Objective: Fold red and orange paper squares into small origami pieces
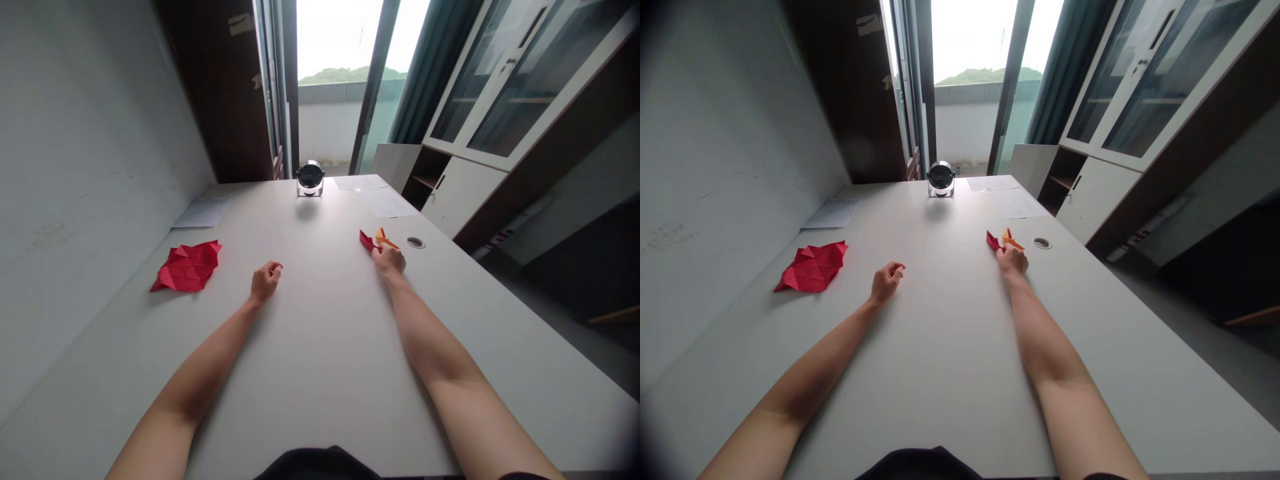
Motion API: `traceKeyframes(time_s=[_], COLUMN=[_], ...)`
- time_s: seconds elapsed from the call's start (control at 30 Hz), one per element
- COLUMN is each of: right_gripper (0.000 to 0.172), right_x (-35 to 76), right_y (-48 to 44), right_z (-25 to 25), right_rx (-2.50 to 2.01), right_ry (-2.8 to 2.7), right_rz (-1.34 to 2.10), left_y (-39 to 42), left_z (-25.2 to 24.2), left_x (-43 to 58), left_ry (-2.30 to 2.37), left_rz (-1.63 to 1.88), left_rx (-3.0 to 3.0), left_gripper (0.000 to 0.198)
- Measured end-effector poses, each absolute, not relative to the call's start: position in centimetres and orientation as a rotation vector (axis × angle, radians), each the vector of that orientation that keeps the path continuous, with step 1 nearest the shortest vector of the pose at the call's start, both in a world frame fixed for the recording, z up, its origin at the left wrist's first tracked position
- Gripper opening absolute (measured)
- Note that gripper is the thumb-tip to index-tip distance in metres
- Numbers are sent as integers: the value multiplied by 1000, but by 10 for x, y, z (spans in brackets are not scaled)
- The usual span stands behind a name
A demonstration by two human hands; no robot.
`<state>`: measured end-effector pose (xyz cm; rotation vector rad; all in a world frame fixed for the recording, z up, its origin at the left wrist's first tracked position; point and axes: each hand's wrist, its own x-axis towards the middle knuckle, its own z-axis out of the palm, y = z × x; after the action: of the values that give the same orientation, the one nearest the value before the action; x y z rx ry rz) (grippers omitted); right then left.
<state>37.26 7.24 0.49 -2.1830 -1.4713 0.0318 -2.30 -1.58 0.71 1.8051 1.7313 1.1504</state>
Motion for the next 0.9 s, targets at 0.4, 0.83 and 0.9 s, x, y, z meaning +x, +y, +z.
traceKeyframes(time_s=[0.4,0.83,0.9], right_gripper=[24,29,29], right_x=[396,358,352], right_y=[80,75,72], right_z=[-5,6,8], right_rx=[-2150,-1701,-1666], right_ry=[-1118,-1478,-1514], right_rz=[35,-53,-22], left_y=[-17,7,5], left_z=[8,33,29], left_x=[-24,-137,-165], left_ry=[1724,2476,2631], left_rz=[1131,1198,1113], left_rx=[1814,1815,1665], left_gripper=[29,24,37])
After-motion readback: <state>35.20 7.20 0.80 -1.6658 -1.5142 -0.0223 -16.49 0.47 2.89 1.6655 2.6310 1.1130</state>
